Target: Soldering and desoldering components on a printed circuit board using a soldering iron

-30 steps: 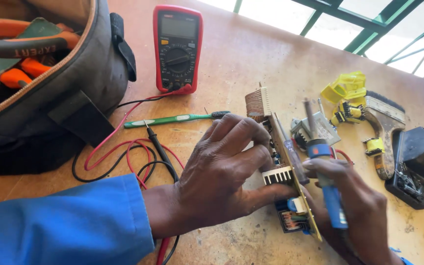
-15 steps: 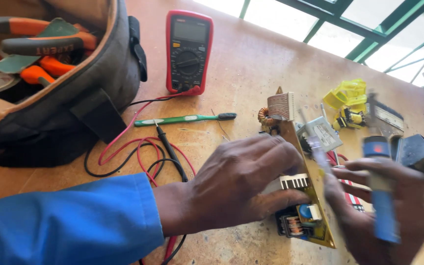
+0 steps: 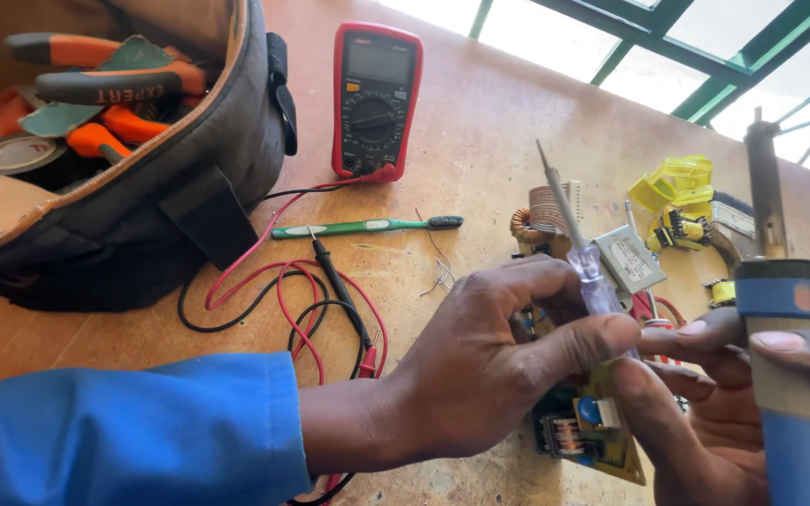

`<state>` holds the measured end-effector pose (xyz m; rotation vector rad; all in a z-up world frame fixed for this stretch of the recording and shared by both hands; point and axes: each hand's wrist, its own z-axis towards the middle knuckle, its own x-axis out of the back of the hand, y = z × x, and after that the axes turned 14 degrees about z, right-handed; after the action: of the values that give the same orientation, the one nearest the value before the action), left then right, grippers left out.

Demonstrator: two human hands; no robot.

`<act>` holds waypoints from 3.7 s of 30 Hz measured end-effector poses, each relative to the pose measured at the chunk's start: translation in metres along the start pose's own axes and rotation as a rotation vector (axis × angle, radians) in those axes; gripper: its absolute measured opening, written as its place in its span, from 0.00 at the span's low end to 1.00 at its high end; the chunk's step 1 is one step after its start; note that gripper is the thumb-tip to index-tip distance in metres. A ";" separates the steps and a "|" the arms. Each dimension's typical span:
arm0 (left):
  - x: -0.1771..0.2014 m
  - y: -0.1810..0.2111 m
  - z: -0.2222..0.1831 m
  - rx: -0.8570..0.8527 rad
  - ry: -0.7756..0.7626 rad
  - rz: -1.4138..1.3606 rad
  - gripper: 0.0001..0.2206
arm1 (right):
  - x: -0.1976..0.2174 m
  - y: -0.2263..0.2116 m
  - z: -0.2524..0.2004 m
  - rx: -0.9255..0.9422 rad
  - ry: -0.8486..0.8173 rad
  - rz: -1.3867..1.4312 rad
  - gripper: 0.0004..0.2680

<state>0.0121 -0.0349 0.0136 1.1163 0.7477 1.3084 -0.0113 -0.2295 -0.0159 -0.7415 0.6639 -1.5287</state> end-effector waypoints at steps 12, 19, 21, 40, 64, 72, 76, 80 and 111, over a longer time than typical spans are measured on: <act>0.020 0.026 -0.016 -0.134 0.066 0.174 0.12 | -0.013 -0.010 -0.012 -0.097 0.066 -0.124 0.30; -0.008 -0.004 -0.086 0.666 -0.290 0.362 0.18 | -0.016 -0.016 -0.013 -0.109 0.103 -0.097 0.28; -0.015 -0.012 -0.093 0.592 -0.430 0.414 0.12 | -0.013 -0.017 -0.012 -0.099 0.039 -0.130 0.29; 0.009 0.021 -0.032 0.477 -0.338 0.175 0.16 | -0.039 0.005 0.016 -0.044 0.068 -0.130 0.18; 0.006 0.004 -0.025 0.346 -0.265 -0.017 0.19 | -0.043 0.008 0.008 0.091 0.050 -0.181 0.12; 0.026 0.034 -0.015 0.466 -0.410 0.322 0.20 | -0.040 0.010 0.009 0.004 0.015 -0.141 0.14; 0.025 0.032 -0.015 0.487 -0.426 0.270 0.17 | -0.039 0.009 0.010 -0.013 0.060 -0.235 0.14; 0.019 0.014 -0.010 0.355 -0.260 0.393 0.20 | -0.035 0.011 0.013 -0.016 0.043 -0.148 0.15; 0.020 0.004 0.001 0.303 -0.248 0.458 0.20 | -0.032 0.012 0.016 -0.004 0.067 -0.103 0.17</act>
<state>0.0144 -0.0155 0.0211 1.7357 0.5305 1.4231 0.0098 -0.1988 -0.0176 -0.7397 0.6875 -1.6530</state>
